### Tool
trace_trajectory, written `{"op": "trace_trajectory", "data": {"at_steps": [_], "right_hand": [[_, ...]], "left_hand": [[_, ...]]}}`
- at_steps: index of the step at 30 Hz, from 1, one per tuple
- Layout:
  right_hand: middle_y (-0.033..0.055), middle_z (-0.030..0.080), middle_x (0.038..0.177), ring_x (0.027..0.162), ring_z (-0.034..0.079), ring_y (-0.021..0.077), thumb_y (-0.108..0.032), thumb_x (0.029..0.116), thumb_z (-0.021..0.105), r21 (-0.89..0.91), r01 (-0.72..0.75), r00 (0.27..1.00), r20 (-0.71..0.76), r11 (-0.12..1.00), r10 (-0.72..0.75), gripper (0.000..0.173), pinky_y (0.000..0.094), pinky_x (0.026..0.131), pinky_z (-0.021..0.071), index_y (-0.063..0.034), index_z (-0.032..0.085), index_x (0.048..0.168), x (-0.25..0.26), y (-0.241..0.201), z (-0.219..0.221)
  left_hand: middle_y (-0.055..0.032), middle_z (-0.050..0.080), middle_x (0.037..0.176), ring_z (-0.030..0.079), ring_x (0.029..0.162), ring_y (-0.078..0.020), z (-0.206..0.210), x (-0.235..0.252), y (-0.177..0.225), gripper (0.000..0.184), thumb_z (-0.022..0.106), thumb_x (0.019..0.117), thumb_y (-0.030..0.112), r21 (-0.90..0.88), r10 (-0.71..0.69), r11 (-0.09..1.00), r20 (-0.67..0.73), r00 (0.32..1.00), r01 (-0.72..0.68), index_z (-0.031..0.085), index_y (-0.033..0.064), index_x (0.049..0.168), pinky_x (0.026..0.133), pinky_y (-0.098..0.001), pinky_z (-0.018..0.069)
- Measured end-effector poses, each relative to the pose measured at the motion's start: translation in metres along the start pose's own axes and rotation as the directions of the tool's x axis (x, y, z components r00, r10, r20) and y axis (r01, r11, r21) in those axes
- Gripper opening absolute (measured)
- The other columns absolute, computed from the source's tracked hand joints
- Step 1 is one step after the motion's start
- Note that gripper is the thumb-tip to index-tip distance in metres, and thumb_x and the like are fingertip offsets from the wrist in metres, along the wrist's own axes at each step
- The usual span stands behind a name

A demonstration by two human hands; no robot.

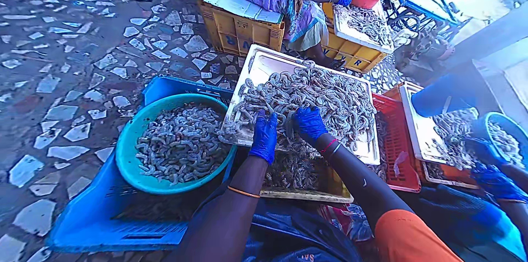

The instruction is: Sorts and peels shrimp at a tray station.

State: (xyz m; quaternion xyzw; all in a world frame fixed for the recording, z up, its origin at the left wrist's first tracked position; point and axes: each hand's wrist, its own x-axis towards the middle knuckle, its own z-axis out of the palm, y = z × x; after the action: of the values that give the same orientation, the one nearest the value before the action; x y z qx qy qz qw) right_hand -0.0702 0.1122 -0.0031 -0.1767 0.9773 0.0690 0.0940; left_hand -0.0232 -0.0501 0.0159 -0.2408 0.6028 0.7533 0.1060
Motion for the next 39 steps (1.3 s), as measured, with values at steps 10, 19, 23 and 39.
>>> {"op": "trace_trajectory", "data": {"at_steps": [10,19,23,39], "right_hand": [[0.0093,0.074,0.104,0.101,0.070,0.0253,-0.045,0.1094,0.038,0.512,-0.160,0.977,0.202,0.844,0.063,0.046,0.0504,0.094,0.0516,-0.0131,0.070,0.119,-0.056,0.008,-0.038],[0.0074,0.074,0.085,0.090,0.071,0.0223,-0.050,0.1037,0.051,0.359,0.062,0.995,-0.101,0.931,-0.027,0.049,0.0520,0.111,0.0385,-0.0092,0.076,0.092,-0.083,0.031,-0.029],[0.0053,0.075,0.089,0.093,0.071,0.0191,-0.049,0.1046,0.050,0.486,0.048,0.994,-0.108,0.873,0.006,0.047,0.0483,0.110,0.0401,-0.0112,0.077,0.098,-0.089,0.041,-0.026],[0.0016,0.075,0.100,0.095,0.068,0.0187,-0.044,0.1042,0.054,0.557,-0.166,0.980,0.002,0.814,0.199,0.034,0.0487,0.097,0.0472,-0.0185,0.076,0.109,-0.084,0.038,-0.037]], "left_hand": [[-0.0133,0.073,0.119,0.068,0.114,-0.0303,0.021,-0.011,-0.017,0.045,0.056,0.1006,0.012,0.829,0.340,0.302,0.368,0.866,-0.470,0.066,0.0337,0.139,0.117,-0.0609,0.0270],[-0.0150,0.075,0.111,0.069,0.113,-0.0300,0.026,-0.018,-0.017,0.028,0.049,0.1058,0.015,0.806,0.311,0.404,0.324,0.894,-0.433,0.074,0.0088,0.118,0.119,-0.0506,0.0321],[-0.0118,0.073,0.120,0.068,0.115,-0.0347,0.010,0.001,-0.019,0.031,0.048,0.1093,0.027,0.720,0.288,0.572,0.271,0.918,-0.392,0.070,0.0191,0.130,0.100,-0.0637,0.0467],[-0.0212,0.055,0.147,0.047,0.142,-0.0352,0.003,0.011,-0.025,0.038,0.049,0.1093,0.026,0.539,0.374,0.656,0.376,0.848,-0.528,0.064,0.0010,0.134,0.120,-0.0535,0.0327]]}}
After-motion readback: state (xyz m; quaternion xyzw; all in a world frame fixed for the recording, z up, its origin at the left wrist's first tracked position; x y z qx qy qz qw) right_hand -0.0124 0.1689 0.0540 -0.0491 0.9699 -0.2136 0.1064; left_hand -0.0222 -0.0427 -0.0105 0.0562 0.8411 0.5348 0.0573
